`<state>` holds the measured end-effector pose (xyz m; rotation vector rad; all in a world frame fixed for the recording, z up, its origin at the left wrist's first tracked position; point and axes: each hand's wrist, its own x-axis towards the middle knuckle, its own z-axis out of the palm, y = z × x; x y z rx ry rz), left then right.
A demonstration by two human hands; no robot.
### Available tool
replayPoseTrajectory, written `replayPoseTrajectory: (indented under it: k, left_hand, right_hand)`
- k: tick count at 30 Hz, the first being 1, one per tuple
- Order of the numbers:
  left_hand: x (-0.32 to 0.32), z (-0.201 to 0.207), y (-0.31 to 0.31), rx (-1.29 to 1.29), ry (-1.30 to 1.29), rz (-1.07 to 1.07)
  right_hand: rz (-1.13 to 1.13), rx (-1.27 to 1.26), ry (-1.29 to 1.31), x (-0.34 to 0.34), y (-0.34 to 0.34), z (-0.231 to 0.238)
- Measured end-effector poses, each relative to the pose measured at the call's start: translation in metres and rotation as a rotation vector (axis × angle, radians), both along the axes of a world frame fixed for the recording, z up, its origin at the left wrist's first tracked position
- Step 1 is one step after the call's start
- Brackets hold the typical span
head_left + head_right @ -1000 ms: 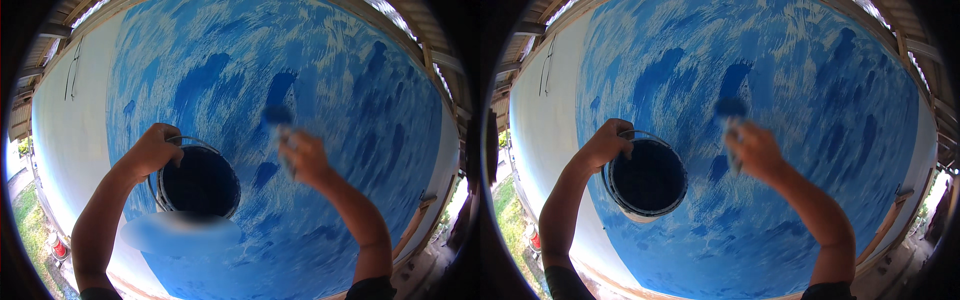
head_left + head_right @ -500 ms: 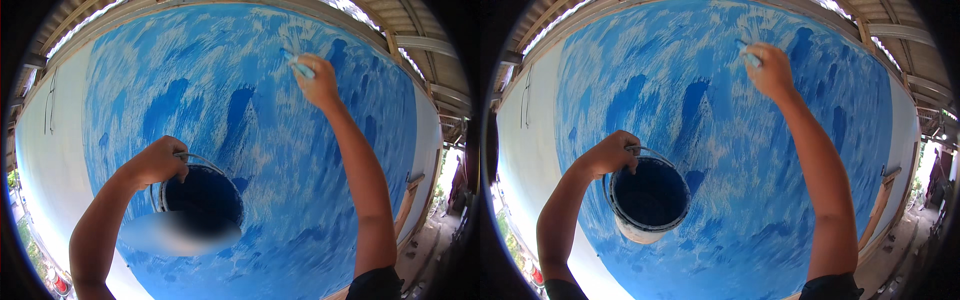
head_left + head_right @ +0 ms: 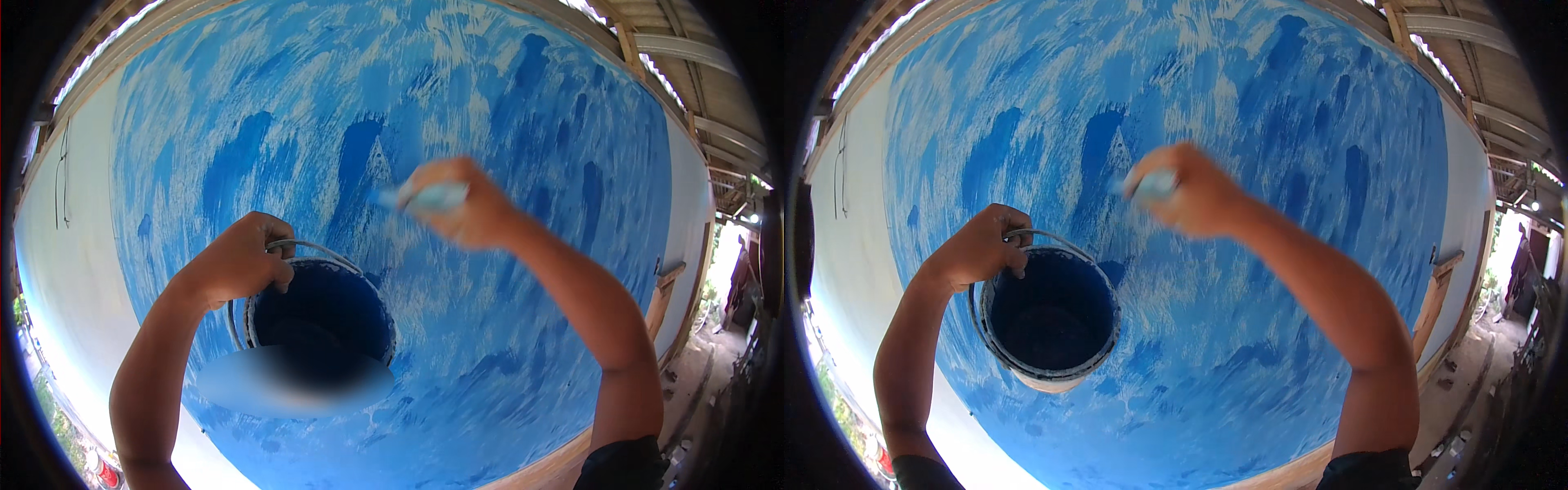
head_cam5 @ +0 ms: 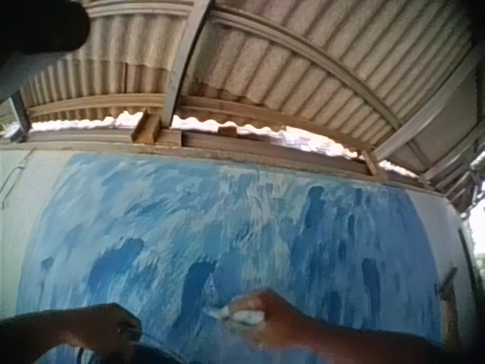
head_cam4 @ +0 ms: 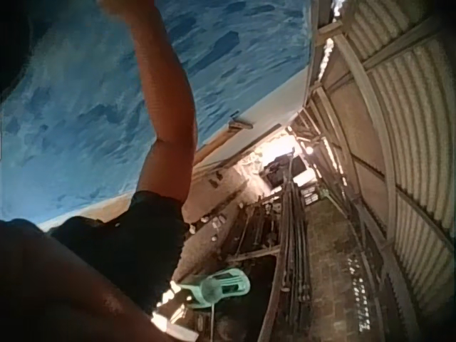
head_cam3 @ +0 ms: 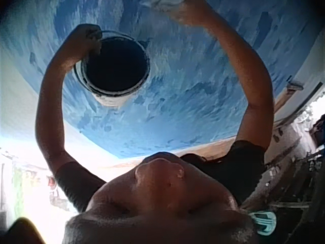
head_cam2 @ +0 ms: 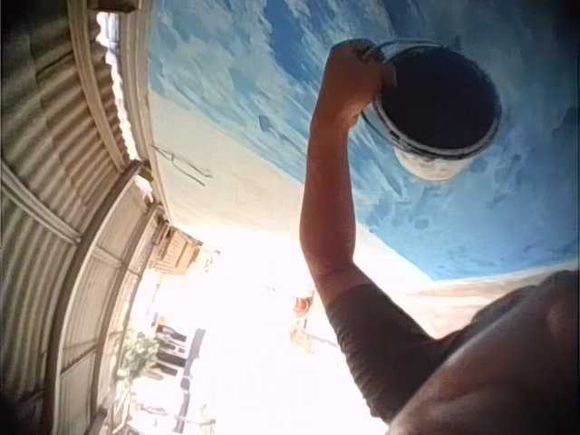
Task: The person paints a large blue circular mural on an exterior wall using a paintbrush and a bucket of blue paint.
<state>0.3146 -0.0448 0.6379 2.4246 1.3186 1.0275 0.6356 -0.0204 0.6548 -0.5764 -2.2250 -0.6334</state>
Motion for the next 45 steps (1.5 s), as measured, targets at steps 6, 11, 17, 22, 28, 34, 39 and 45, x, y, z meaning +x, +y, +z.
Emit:
replayPoseTrajectory:
  k: [6, 11, 17, 22, 28, 34, 39, 45]
  left_hand:
    - [-0.004, -0.017, -0.006, -0.003, 0.009, 0.012]
    - [-0.015, -0.034, -0.005, -0.022, 0.030, 0.100]
    - [-0.010, -0.043, -0.003, -0.092, 0.081, 0.103]
    - [-0.001, -0.051, 0.012, -0.079, 0.118, 0.087]
    - [-0.001, -0.058, 0.009, -0.105, 0.094, 0.100]
    - [-0.013, -0.064, 0.016, -0.115, 0.068, 0.079]
    - [-0.016, -0.072, 0.024, -0.083, 0.051, 0.041]
    - [-0.015, -0.075, 0.019, -0.094, 0.028, 0.034]
  right_hand:
    - [-0.136, 0.375, 0.395, 0.075, 0.002, 0.030]
    - [-0.199, 0.658, 0.113, 0.054, 0.048, -0.109]
    - [-0.188, 0.037, -0.339, 0.001, -0.010, -0.173]
    - [0.135, 0.160, 0.212, 0.030, 0.012, -0.095]
    - [-0.119, 0.486, 0.295, 0.031, -0.002, -0.030]
    - [-0.243, 0.571, -0.017, -0.019, 0.036, -0.151]
    - [0.119, 0.021, 0.032, -0.032, 0.005, -0.134]
    - [-0.124, -0.356, 0.319, -0.003, 0.003, -0.052]
